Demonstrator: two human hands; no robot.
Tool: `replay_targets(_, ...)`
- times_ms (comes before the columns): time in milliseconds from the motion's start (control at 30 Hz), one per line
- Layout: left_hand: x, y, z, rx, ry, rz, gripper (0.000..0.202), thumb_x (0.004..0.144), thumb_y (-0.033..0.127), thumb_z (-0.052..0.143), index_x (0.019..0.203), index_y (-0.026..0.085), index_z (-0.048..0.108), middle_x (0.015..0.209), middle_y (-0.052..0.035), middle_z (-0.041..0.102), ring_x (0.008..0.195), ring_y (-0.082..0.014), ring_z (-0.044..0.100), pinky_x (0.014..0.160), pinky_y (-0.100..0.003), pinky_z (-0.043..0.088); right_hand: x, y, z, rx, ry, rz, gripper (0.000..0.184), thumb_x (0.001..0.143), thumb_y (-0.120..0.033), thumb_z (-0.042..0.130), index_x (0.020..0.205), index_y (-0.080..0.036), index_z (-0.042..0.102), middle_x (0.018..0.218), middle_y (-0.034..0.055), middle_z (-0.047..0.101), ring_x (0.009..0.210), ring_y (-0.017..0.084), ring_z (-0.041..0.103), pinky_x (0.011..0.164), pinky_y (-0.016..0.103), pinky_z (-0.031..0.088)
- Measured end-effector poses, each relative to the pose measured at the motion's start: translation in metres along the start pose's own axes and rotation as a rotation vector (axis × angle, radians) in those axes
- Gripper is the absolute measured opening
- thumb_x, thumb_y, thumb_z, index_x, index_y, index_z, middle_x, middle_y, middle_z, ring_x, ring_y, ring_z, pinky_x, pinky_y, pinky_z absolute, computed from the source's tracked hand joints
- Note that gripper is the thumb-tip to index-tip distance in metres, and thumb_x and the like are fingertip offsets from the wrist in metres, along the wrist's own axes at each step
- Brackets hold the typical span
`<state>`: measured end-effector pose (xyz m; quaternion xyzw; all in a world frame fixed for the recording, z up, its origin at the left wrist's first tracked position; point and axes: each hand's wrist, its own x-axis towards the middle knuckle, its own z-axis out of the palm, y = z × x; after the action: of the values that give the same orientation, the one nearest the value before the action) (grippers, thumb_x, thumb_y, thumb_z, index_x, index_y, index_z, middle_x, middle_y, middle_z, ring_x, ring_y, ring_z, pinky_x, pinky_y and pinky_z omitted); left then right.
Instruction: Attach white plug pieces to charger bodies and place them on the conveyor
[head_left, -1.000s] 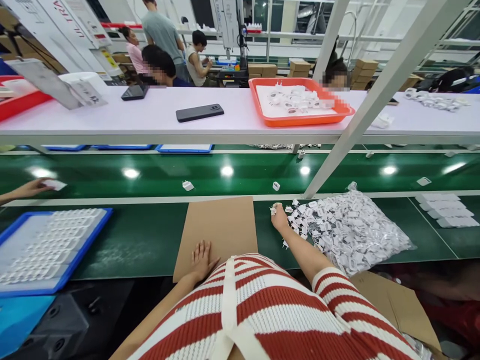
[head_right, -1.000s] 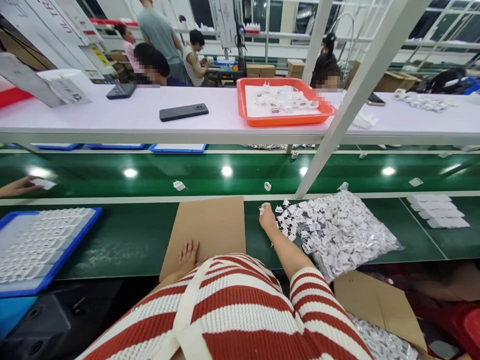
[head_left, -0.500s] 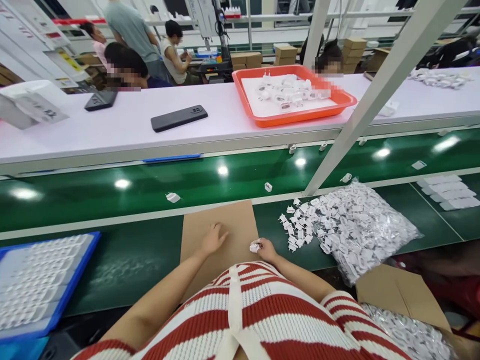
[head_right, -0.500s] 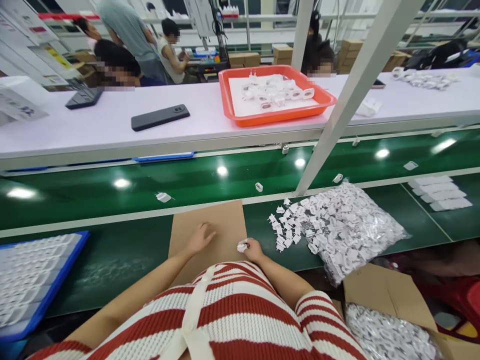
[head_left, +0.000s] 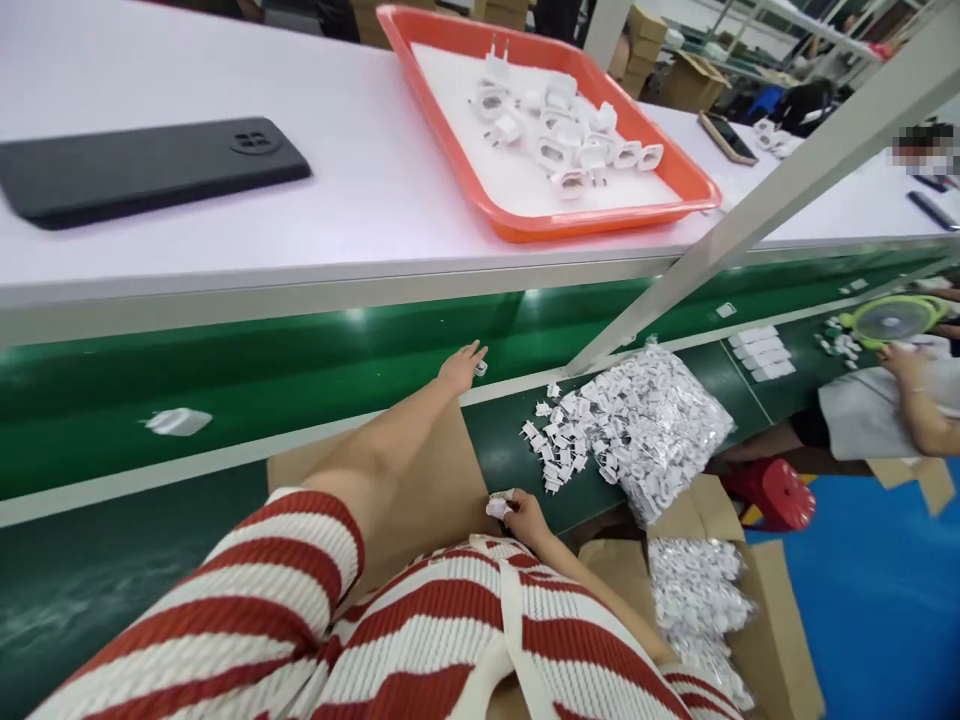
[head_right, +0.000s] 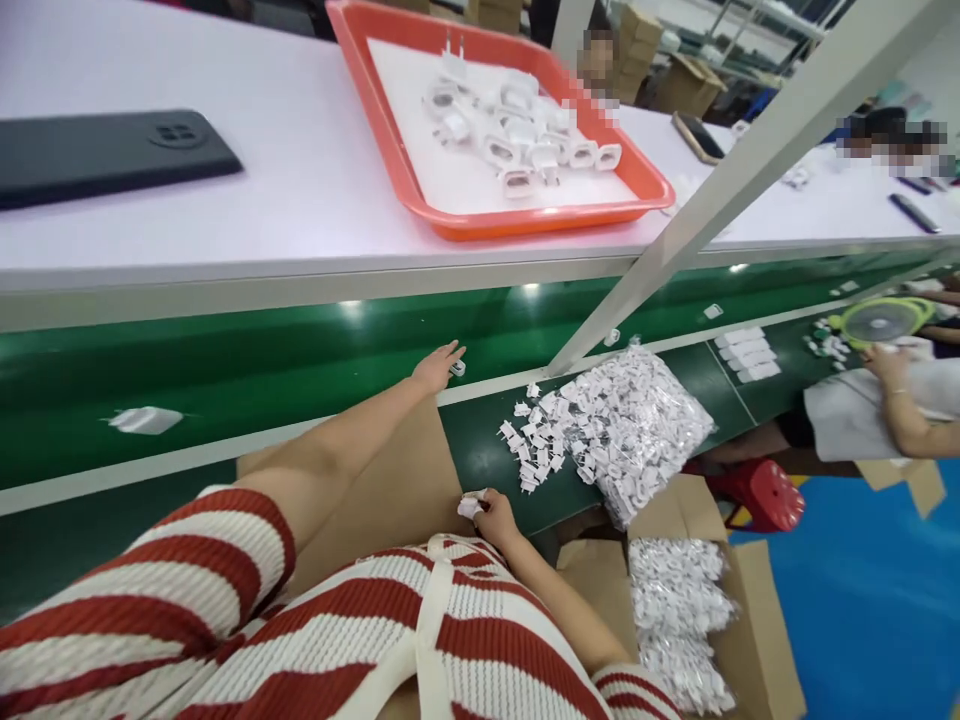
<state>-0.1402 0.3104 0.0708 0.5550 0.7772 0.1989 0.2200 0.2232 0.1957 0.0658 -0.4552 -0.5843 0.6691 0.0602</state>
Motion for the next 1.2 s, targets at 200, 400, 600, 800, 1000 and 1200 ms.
replay_targets(200,-0.033,0.011,0.010,-0.036,0.016,-0.002,0.031,0.094,0.025,0.060,0.119,0.015,0.074,0.119,-0.0184,0.069,0.116,-0.0364,0.062,0.100,-0.046,0.051,-0.006,-0.018,-0.008,0.079,0.099,0.051,0.046,0.051,-0.053,0.092,0.080,-0.021,0.077,0.085,0.0060,0.080,0.085,0.025,0.074,0.088,0.044,0.059)
replay_targets(400,-0.192,0.032,0.039,-0.102,0.112,-0.062,0.028,0.094,0.032,0.064,0.118,0.023,0.074,0.123,-0.0118,0.069,0.120,-0.0321,0.060,0.106,-0.043,0.047,0.036,-0.048,-0.008,0.087,-0.014,0.045,0.040,0.062,-0.036,0.086,0.097,-0.021,0.076,0.102,0.0060,0.080,0.093,0.022,0.072,0.080,0.033,0.058)
replay_targets(600,-0.311,0.043,0.079,-0.209,0.241,-0.244,0.027,0.092,0.029,0.063,0.116,0.023,0.075,0.118,-0.0115,0.072,0.116,-0.0305,0.063,0.106,-0.045,0.047,0.059,-0.063,0.016,0.049,-0.337,0.125,0.017,0.079,-0.023,0.071,0.096,-0.022,0.069,0.096,0.0067,0.079,0.088,0.020,0.076,0.067,0.028,0.058)
replay_targets(800,-0.332,0.048,0.114,-0.370,0.433,-0.386,0.036,0.087,0.038,0.074,0.119,0.022,0.074,0.120,-0.0093,0.075,0.113,-0.0282,0.065,0.105,-0.043,0.048,0.052,-0.069,0.038,-0.269,-0.460,-0.035,0.016,0.084,-0.028,0.065,0.097,-0.019,0.068,0.091,0.0078,0.078,0.084,0.021,0.074,0.077,0.033,0.060)
replay_targets(1000,-0.329,0.042,0.125,-0.491,0.543,-0.425,0.033,0.081,0.043,0.081,0.108,0.022,0.078,0.117,-0.0077,0.077,0.112,-0.0272,0.067,0.104,-0.041,0.048,0.044,-0.078,0.053,-0.707,-0.470,-0.408,0.027,0.085,-0.023,0.061,0.108,-0.020,0.074,0.109,0.0078,0.075,0.104,0.022,0.067,0.097,0.034,0.052)
replay_targets(1200,-0.325,0.039,0.127,-0.521,0.574,-0.452,0.035,0.077,0.046,0.085,0.102,0.022,0.080,0.115,-0.0093,0.078,0.113,-0.0295,0.068,0.106,-0.043,0.047,0.038,-0.085,0.066,-1.093,-0.521,-0.682,0.027,0.089,-0.013,0.057,0.109,-0.018,0.075,0.112,0.0108,0.069,0.117,0.026,0.059,0.102,0.034,0.046)
